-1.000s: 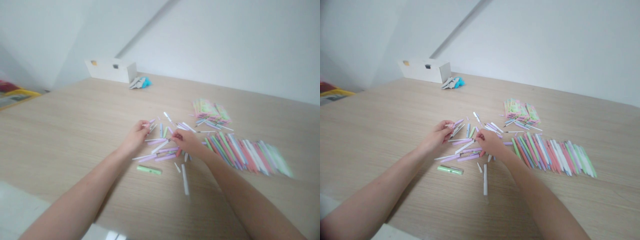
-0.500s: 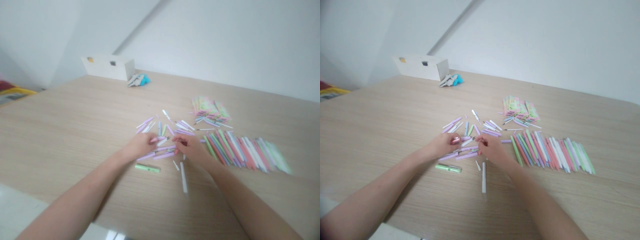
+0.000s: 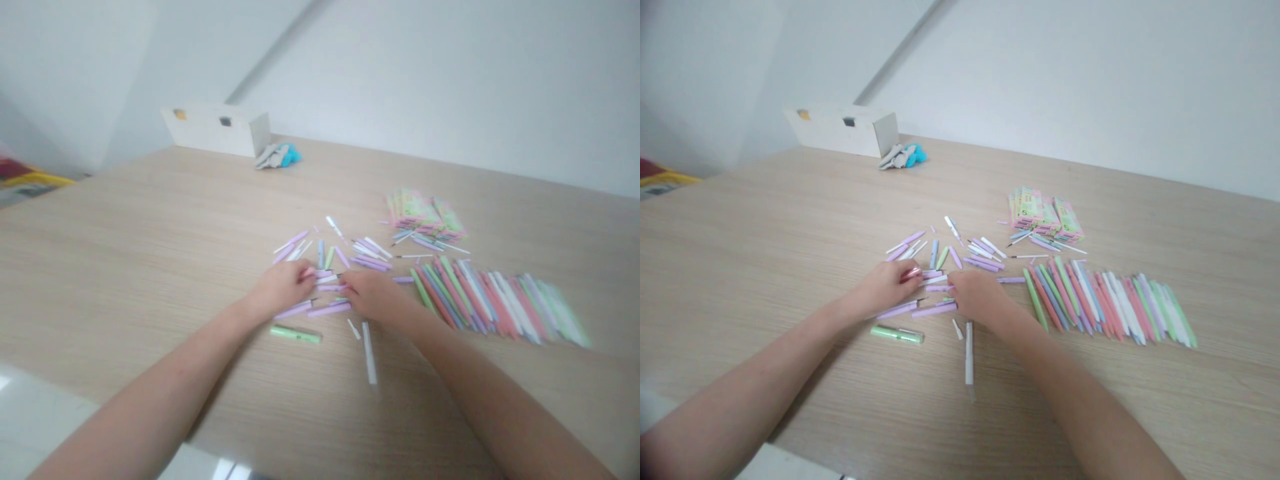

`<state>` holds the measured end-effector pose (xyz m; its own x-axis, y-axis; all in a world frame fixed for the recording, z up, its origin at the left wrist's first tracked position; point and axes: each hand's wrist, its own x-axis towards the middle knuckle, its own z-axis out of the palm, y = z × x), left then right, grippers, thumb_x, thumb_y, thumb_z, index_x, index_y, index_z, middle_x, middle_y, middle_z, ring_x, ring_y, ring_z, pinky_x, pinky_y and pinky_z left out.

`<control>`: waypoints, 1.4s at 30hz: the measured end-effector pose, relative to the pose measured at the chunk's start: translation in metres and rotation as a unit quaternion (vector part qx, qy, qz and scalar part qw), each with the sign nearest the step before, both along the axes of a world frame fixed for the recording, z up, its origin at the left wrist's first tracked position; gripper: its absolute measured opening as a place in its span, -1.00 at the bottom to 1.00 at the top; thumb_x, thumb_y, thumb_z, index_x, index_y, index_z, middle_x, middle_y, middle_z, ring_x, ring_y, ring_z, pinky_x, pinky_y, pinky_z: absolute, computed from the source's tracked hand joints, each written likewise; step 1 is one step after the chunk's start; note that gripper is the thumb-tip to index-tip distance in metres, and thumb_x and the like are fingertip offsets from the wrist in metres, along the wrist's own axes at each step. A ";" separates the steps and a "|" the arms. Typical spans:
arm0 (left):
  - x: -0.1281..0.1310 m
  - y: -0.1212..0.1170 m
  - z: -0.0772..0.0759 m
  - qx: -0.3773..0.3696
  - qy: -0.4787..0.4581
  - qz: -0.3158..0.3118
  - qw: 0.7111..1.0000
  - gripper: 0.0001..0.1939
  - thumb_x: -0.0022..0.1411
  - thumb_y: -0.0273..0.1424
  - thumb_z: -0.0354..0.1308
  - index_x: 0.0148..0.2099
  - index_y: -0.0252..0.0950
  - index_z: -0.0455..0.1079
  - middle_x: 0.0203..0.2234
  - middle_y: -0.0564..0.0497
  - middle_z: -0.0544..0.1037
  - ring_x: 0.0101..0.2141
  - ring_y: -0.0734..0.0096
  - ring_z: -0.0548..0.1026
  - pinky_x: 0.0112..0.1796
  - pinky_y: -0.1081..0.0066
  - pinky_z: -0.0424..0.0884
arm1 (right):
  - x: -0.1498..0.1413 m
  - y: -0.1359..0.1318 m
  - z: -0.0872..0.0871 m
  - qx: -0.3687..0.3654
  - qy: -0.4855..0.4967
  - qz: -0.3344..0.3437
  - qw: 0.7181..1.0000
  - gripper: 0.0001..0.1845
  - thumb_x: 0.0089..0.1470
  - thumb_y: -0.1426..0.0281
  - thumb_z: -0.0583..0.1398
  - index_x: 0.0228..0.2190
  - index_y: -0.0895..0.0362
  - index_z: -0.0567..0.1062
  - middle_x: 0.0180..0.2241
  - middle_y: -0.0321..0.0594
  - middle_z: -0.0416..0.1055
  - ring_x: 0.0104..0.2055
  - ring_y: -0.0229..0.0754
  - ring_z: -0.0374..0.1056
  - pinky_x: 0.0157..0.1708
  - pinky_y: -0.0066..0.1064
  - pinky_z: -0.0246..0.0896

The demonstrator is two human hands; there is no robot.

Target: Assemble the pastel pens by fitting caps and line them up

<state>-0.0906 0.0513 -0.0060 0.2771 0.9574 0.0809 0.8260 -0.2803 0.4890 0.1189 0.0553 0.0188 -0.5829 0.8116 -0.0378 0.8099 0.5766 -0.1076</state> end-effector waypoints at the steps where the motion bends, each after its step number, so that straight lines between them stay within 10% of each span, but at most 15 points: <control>1: 0.000 0.000 0.001 0.000 -0.025 -0.008 1.000 -0.77 0.22 -0.27 -0.03 -0.40 -0.27 0.31 -0.60 0.08 0.35 -0.53 0.42 0.32 -0.48 0.44 0.13 | 0.001 0.002 0.001 0.000 0.003 -0.008 1.000 -0.78 0.16 0.38 0.05 -0.28 0.13 0.48 -0.34 -0.13 0.52 -0.30 -0.14 0.41 -0.36 -0.42 0.08; 17: 0.001 -0.001 0.005 -0.088 -0.390 -0.013 0.916 -0.72 0.30 -0.24 -0.06 0.00 -0.21 0.24 -0.55 0.14 0.30 -0.62 0.57 0.17 -0.58 0.55 0.15 | 0.014 0.021 -0.013 0.010 0.038 -0.115 0.993 -0.73 0.18 0.38 0.00 -0.15 0.15 0.42 -0.36 -0.12 0.54 -0.24 -0.15 0.42 -0.27 -0.45 0.15; 31: -0.003 0.001 0.005 0.030 -0.070 0.039 0.996 -0.74 0.31 -0.36 -0.14 -0.03 -0.26 0.26 -0.36 -0.03 0.47 -0.37 0.34 0.42 -0.29 0.38 0.30 | 0.013 0.013 -0.002 -0.104 0.234 -0.115 0.960 -0.74 0.13 0.44 -0.04 -0.31 0.14 0.44 -0.67 -0.34 0.44 -0.46 -0.23 0.41 -0.38 -0.46 0.11; 42: -0.001 -0.002 0.006 -0.016 0.165 0.048 0.985 -0.77 0.23 -0.26 -0.02 -0.19 -0.25 0.37 -0.38 -0.11 0.56 -0.34 0.18 0.52 -0.40 0.38 0.29 | 0.036 0.019 -0.009 -0.071 0.205 -0.166 0.962 -0.65 0.06 0.48 -0.06 -0.49 0.13 0.51 -0.45 -0.22 0.51 -0.32 -0.16 0.32 -0.31 -0.42 0.10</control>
<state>-0.0921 0.0493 -0.0002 0.1910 0.9812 -0.0290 0.9633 -0.1816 0.1975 0.1545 0.0746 0.0098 -0.2821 0.9593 0.0154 0.8198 0.2494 -0.5155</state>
